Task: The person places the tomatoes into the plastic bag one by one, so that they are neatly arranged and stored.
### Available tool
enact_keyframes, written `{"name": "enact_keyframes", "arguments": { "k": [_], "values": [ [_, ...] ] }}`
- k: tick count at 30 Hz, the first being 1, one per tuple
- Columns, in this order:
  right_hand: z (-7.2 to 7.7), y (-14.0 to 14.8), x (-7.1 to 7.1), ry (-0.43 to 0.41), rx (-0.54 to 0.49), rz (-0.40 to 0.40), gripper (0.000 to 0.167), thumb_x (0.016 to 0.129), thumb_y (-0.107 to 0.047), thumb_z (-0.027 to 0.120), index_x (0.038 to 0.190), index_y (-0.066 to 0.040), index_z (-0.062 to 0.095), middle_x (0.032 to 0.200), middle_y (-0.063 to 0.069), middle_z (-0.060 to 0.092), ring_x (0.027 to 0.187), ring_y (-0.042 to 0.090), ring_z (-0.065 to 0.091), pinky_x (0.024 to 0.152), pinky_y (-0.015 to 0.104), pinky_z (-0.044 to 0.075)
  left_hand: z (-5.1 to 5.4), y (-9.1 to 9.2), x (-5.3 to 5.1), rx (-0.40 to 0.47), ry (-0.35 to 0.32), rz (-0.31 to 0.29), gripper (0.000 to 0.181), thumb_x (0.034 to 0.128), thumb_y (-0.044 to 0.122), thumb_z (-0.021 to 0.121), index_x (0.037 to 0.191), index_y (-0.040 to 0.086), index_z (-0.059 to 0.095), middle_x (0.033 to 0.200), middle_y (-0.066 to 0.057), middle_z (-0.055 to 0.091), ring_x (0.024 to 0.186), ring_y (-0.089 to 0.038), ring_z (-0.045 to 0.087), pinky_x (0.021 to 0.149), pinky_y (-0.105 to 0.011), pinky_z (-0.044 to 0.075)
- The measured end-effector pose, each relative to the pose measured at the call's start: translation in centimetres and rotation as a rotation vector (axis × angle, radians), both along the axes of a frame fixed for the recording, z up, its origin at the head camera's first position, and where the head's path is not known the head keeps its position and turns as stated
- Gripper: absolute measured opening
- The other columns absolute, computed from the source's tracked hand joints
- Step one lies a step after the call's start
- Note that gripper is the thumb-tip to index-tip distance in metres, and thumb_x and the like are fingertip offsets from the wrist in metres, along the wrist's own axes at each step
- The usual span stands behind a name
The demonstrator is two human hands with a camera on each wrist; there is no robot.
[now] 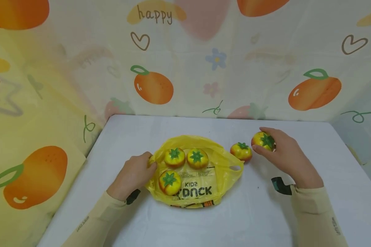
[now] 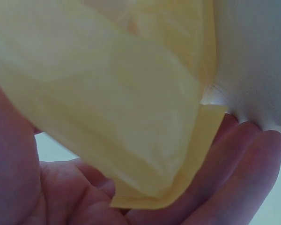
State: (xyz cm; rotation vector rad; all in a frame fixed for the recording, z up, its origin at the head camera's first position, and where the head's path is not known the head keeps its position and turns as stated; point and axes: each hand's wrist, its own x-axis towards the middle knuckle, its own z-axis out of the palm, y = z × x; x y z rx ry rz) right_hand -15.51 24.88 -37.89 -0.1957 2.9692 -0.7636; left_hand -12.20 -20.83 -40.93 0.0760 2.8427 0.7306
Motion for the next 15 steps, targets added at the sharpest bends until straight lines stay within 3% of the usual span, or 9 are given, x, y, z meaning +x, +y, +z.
{"name": "enact_keyframes", "arguments": {
  "k": [7, 15],
  "values": [
    [1.0, -2.5, 1.0, 0.035, -0.045, 0.062, 0.079, 0.101, -0.048, 0.073, 0.163, -0.011, 0.043, 0.162, 0.021, 0.048, 0.136, 0.042, 0.054, 0.108, 0.065, 0.053, 0.1, -0.1, 0.0, 0.015, 0.021, -0.012, 0.023, 0.1051, 0.022, 0.054, 0.111, 0.001, 0.063, 0.072, -0.006, 0.055, 0.058, -0.02, 0.055, 0.055, -0.031, 0.047],
    [1.1, -5.8, 1.7, 0.037, -0.051, 0.177, 0.074, 0.101, -0.044, 0.074, 0.161, -0.012, 0.046, 0.159, 0.017, 0.052, 0.14, 0.038, 0.054, 0.113, 0.062, 0.051, -0.1, -0.2, 0.1, 0.016, 0.01, 0.0, 0.022, 0.1047, 0.023, 0.054, 0.11, 0.003, 0.062, 0.071, -0.006, 0.054, 0.058, -0.02, 0.055, 0.055, -0.031, 0.046]
  ]
}}
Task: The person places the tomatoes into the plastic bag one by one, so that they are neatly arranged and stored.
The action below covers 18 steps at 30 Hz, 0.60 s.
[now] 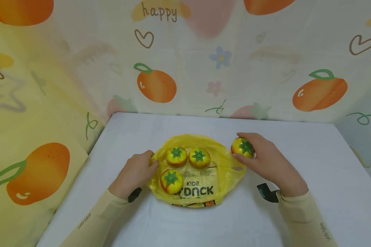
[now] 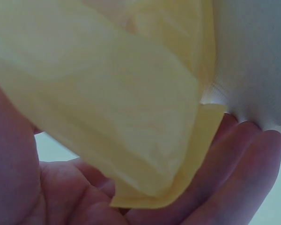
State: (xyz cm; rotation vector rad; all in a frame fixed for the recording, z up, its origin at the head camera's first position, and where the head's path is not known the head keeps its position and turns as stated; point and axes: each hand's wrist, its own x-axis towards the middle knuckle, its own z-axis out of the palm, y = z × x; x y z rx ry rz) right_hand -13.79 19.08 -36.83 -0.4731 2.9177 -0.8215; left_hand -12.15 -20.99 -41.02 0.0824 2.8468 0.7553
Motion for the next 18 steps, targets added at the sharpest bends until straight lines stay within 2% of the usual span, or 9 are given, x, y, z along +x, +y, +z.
{"name": "enact_keyframes", "arguments": {
  "k": [5, 11, 18],
  "values": [
    [0.3, -1.9, 0.5, -0.013, -0.004, 0.038, 0.072, 0.1, -0.04, 0.077, 0.159, -0.013, 0.048, 0.159, 0.013, 0.053, 0.137, 0.034, 0.057, 0.112, 0.058, 0.053, 0.0, 0.1, 0.0, -0.004, -0.003, 0.0, 0.024, 0.1046, 0.023, 0.054, 0.112, 0.002, 0.063, 0.072, -0.006, 0.055, 0.058, -0.02, 0.056, 0.055, -0.031, 0.046],
    [0.7, -3.8, 1.4, -0.04, 0.0, 0.078, 0.073, 0.098, -0.047, 0.078, 0.159, -0.019, 0.049, 0.16, 0.006, 0.054, 0.14, 0.031, 0.056, 0.117, 0.058, 0.049, 0.0, 0.1, 0.0, -0.007, -0.005, 0.0, 0.024, 0.1044, 0.023, 0.054, 0.111, 0.002, 0.063, 0.071, -0.006, 0.054, 0.058, -0.02, 0.055, 0.055, -0.031, 0.046],
    [0.6, -5.6, 2.1, -0.016, 0.005, 0.131, 0.072, 0.097, -0.047, 0.079, 0.157, -0.019, 0.052, 0.157, 0.004, 0.057, 0.142, 0.031, 0.058, 0.118, 0.059, 0.048, -0.1, 0.1, 0.0, -0.01, -0.003, -0.002, 0.025, 0.1052, 0.024, 0.055, 0.113, 0.002, 0.063, 0.072, -0.006, 0.055, 0.058, -0.02, 0.056, 0.055, -0.03, 0.047]
  ]
}}
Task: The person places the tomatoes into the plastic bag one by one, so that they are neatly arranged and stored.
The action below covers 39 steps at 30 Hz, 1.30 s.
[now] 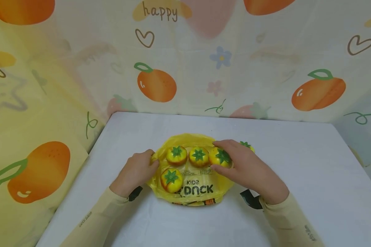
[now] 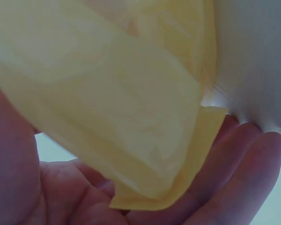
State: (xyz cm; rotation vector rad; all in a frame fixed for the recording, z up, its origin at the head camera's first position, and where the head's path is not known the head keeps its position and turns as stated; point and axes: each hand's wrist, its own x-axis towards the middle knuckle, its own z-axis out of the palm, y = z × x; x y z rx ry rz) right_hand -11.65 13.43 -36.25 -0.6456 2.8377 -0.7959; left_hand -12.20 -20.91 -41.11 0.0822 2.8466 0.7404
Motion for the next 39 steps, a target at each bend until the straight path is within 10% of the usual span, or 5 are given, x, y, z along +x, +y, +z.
{"name": "enact_keyframes", "arguments": {
  "k": [39],
  "values": [
    [-4.7, -6.4, 2.0, -0.103, 0.117, 0.271, 0.063, 0.098, -0.046, 0.078, 0.151, -0.018, 0.06, 0.146, 0.003, 0.064, 0.123, 0.018, 0.064, 0.112, 0.043, 0.055, 0.0, 0.0, 0.0, -0.014, -0.007, -0.001, 0.025, 0.1045, 0.025, 0.055, 0.112, 0.003, 0.062, 0.074, -0.007, 0.058, 0.06, -0.02, 0.056, 0.056, -0.031, 0.046]
  ]
}}
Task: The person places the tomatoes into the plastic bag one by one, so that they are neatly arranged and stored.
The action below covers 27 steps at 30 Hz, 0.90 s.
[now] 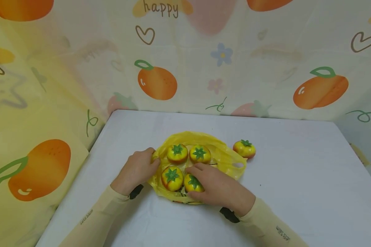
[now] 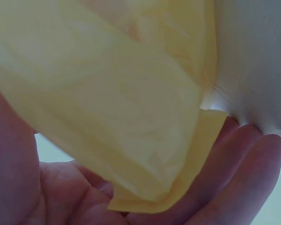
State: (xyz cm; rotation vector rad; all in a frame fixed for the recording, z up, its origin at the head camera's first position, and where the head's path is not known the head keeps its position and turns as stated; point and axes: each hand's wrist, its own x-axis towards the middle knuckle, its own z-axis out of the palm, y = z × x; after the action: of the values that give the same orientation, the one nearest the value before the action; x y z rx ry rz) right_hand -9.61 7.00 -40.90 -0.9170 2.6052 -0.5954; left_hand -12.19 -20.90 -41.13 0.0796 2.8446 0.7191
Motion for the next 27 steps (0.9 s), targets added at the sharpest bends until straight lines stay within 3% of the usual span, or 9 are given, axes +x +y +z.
{"name": "enact_keyframes", "arguments": {
  "k": [12, 27],
  "values": [
    [-0.97, -0.39, 0.11, -0.004, 0.005, 0.012, 0.062, 0.097, -0.046, 0.079, 0.149, -0.019, 0.06, 0.143, 0.001, 0.064, 0.116, 0.014, 0.063, 0.108, 0.039, 0.057, -0.04, 0.09, -0.05, -0.012, 0.002, 0.004, 0.025, 0.1045, 0.026, 0.056, 0.111, 0.003, 0.062, 0.076, -0.007, 0.059, 0.061, -0.02, 0.057, 0.056, -0.03, 0.047],
    [-0.68, -0.06, 0.08, -0.013, 0.02, 0.007, 0.065, 0.097, -0.049, 0.078, 0.153, -0.019, 0.058, 0.146, 0.001, 0.063, 0.12, 0.015, 0.064, 0.11, 0.041, 0.056, 0.16, 0.23, 0.07, -0.007, -0.013, 0.007, 0.025, 0.1045, 0.026, 0.056, 0.111, 0.003, 0.061, 0.076, -0.007, 0.059, 0.061, -0.021, 0.057, 0.056, -0.03, 0.046]
  ]
}}
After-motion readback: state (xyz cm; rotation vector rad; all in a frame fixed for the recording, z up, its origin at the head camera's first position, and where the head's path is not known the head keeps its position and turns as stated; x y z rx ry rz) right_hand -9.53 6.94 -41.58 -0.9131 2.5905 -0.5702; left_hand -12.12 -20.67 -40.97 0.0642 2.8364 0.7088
